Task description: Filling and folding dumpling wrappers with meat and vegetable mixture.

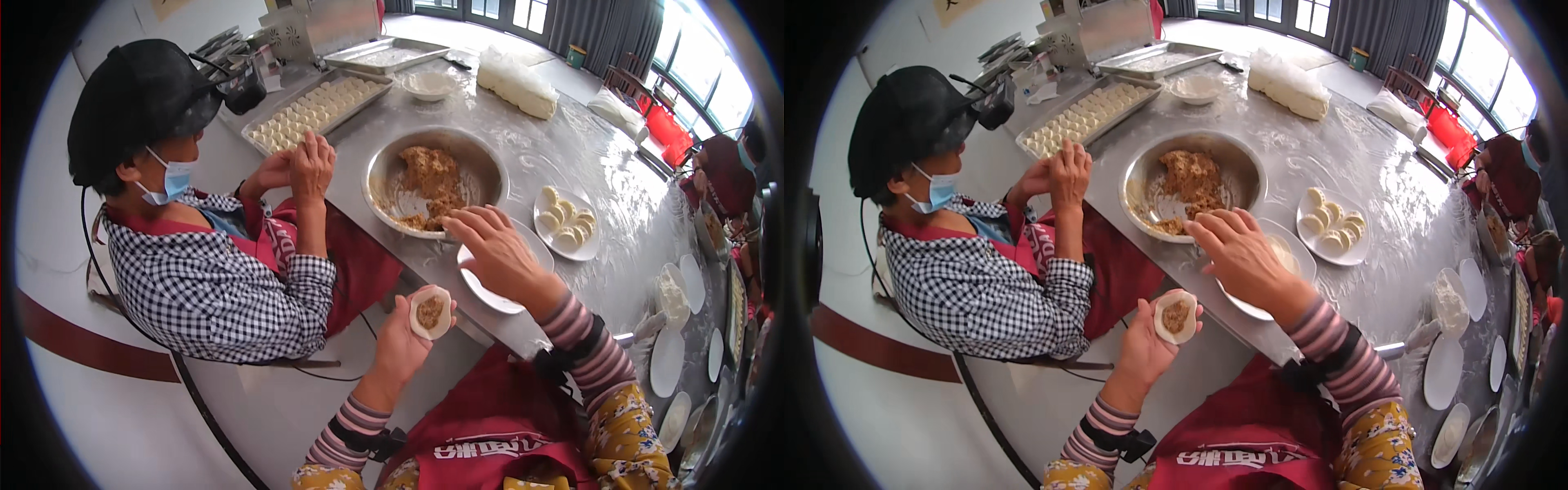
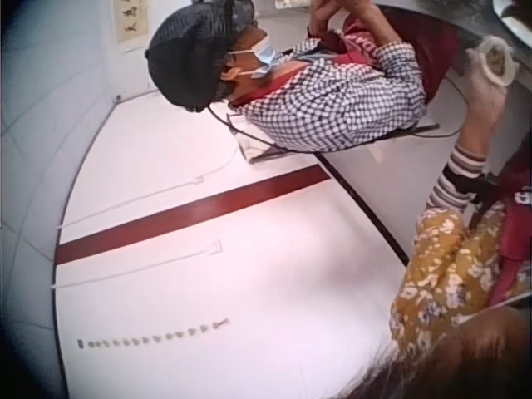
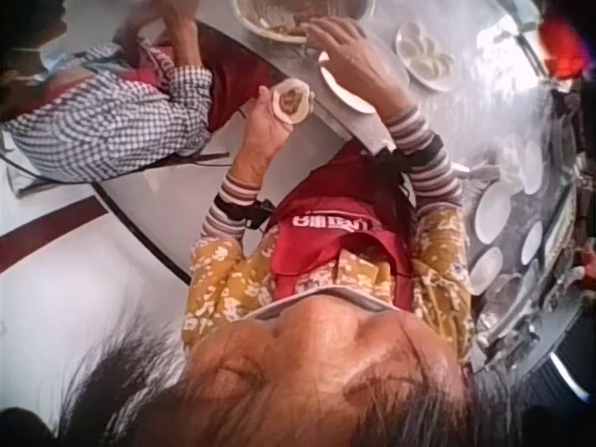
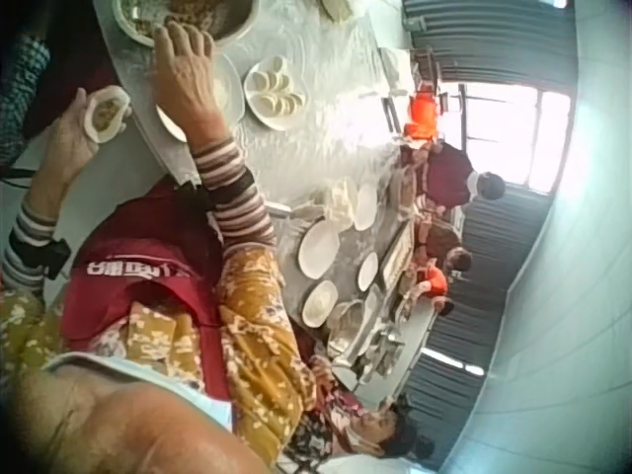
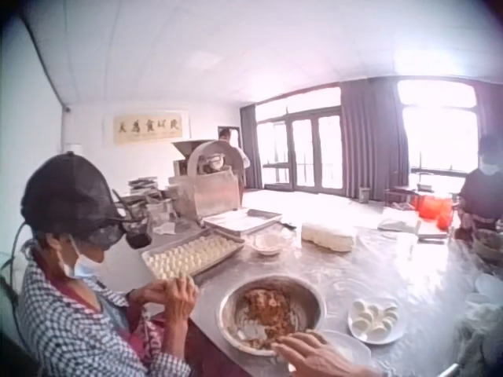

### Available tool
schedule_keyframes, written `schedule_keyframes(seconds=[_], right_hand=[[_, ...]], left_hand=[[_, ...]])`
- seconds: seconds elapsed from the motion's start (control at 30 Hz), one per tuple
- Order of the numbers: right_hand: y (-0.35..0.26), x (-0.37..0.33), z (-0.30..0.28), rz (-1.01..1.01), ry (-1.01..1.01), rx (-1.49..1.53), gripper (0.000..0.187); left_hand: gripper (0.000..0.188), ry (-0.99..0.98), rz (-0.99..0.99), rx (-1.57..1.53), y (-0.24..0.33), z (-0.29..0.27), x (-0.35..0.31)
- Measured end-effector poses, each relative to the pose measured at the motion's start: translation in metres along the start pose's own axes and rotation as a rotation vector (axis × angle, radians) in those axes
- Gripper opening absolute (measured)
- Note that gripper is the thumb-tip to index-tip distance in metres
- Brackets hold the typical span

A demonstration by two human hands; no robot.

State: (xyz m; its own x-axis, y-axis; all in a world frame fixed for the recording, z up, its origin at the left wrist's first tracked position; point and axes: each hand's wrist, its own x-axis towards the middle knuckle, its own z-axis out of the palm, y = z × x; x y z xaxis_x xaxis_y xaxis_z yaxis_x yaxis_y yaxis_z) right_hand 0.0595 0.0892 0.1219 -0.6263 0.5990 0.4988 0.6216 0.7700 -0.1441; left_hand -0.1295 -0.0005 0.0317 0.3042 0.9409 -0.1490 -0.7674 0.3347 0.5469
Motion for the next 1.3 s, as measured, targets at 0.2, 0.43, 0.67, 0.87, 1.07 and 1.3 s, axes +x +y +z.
schedule_keyframes(seconds=[0.2,0.43,0.67,0.87,1.07,1.3], right_hand=[[-0.054,-0.109,-0.01,-0.012,0.081,0.195,0.051],[-0.077,-0.168,-0.014,-0.002,0.224,0.142,0.016],[-0.086,-0.172,-0.027,0.141,0.315,0.341,0.03],[-0.1,-0.212,-0.011,0.743,0.486,0.929,0.03],[-0.105,-0.217,-0.006,0.848,0.34,1.354,0.023],[-0.106,-0.209,-0.008,0.554,0.399,0.435,0.025]], left_hand=[[0.057,-0.096,-0.249,-0.213,-0.016,0.029,-0.007],[0.052,-0.311,-0.414,-0.104,-0.068,0.047,-0.027],[0.046,-0.456,-0.229,0.672,-0.083,0.059,-0.057],[0.05,-0.249,-0.051,0.612,-0.085,0.077,-0.066],[0.042,-0.271,-0.138,0.646,-0.095,0.071,-0.065],[0.03,-0.193,0.048,0.849,-0.101,0.063,-0.061]])
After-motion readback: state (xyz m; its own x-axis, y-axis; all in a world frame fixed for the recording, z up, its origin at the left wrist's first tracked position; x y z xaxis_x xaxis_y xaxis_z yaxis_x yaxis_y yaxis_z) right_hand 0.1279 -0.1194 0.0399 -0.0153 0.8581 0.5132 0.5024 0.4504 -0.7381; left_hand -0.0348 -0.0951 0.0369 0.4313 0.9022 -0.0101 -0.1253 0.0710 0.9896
